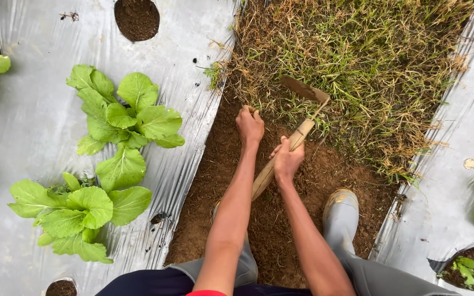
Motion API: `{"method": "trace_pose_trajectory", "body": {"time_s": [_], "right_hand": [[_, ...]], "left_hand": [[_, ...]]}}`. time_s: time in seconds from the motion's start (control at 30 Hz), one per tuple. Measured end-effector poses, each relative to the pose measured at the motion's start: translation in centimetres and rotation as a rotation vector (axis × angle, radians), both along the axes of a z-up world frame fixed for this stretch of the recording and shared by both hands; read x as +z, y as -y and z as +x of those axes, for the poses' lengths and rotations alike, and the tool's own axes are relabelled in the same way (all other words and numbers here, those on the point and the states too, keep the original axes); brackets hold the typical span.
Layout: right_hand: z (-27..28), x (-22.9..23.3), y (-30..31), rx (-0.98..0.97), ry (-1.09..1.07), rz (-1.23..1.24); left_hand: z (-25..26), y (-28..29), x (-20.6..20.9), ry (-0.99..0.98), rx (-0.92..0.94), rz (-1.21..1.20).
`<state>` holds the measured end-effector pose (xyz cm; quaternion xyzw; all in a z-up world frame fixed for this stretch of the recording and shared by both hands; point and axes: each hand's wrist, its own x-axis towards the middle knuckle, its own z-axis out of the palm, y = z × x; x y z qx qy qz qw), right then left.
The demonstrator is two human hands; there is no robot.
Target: The person walks between rows of young leafy vegetables planted in plastic mulch and uses a hand hoe to scrape and remove weeds from the soil path. They repeatedly pull up clumps of grass and weeds by hand and toss them aside while continuing to hoe the ground.
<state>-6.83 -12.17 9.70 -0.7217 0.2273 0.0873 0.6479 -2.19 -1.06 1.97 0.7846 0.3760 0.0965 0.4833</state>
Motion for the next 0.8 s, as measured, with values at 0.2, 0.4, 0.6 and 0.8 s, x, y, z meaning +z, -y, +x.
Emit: {"method": "trace_pose_trajectory", "body": {"time_s": [0.2,0.4,0.6,0.8], "right_hand": [[-1.6,-2.1,0.2,0.169,-0.182,-0.032],[1.5,2.8,-0.9,0.108,-0.048,0.055],[0.8,-1.0,-0.7,0.287,-0.260,-0.012],[1.9,2.1,-1.1,0.237,-0.090,0.082]], "left_hand": [[-0.5,1.1,2.3,0.048,0.129,0.026],[-1.1,0.6,2.1,0.099,0.156,0.033],[-0.3,0.1,-0.5,0.170,0.292,0.037],[-0.6,-0.4,0.9,0.203,0.316,-0.070]]}}
